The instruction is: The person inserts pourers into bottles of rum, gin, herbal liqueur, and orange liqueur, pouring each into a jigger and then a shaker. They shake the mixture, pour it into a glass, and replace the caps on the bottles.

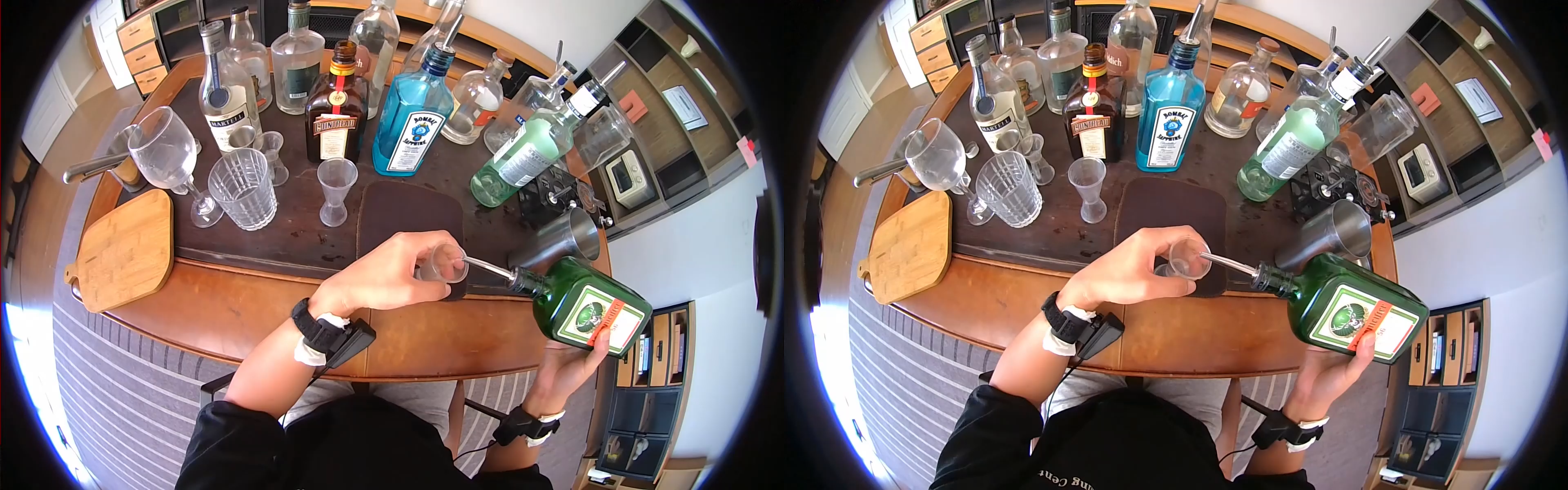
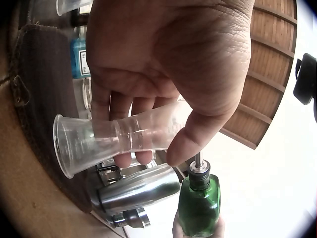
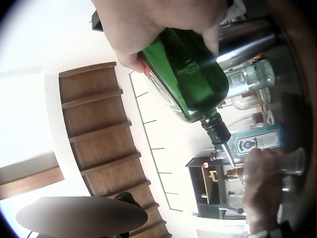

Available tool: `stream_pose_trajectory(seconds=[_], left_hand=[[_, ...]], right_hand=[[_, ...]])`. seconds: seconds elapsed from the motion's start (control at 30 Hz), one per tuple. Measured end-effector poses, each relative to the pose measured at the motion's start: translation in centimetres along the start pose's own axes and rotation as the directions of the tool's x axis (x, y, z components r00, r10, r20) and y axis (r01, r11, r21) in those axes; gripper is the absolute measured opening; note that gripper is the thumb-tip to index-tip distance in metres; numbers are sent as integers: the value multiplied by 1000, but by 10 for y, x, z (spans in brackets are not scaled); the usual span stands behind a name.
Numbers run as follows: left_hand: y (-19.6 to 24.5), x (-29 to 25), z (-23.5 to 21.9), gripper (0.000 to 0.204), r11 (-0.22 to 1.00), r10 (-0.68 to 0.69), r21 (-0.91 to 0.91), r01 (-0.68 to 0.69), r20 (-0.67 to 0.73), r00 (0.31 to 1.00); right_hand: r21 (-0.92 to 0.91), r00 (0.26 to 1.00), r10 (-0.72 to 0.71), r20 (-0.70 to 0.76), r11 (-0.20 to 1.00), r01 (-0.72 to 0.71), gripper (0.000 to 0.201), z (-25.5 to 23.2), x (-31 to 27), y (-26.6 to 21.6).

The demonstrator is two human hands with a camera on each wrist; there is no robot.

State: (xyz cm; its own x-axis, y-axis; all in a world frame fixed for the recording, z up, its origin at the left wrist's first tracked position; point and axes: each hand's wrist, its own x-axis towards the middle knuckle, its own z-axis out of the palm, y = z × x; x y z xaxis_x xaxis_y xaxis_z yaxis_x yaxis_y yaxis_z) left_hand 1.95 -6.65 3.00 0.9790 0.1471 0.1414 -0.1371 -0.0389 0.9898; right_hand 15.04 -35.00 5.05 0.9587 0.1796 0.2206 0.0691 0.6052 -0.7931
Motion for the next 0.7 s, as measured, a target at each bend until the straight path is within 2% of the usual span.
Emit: stream_pose_trajectory(seconds=[0.2,0.3,0.5,0.7], left_hand=[[6,-1,0,31,999,-39,1,39,5,999],[3,-1,0,31,1000,-18,-2,18,-5,1000],[-2,0,0,31,1000,28,-1,-28,-7,1000],[3,-1,0,31,1000,-15,-16,15,-4,1000]], right_hand=[[8,999,30,-21,1000,-30,64,2,-6,8],[15,999,38,-15,999,-38,63,1,-6,9],[3,998,5,-56,1000,-5,62,10,-4,5],[11,998,-20,-57,1000,21,61,12,0,0]])
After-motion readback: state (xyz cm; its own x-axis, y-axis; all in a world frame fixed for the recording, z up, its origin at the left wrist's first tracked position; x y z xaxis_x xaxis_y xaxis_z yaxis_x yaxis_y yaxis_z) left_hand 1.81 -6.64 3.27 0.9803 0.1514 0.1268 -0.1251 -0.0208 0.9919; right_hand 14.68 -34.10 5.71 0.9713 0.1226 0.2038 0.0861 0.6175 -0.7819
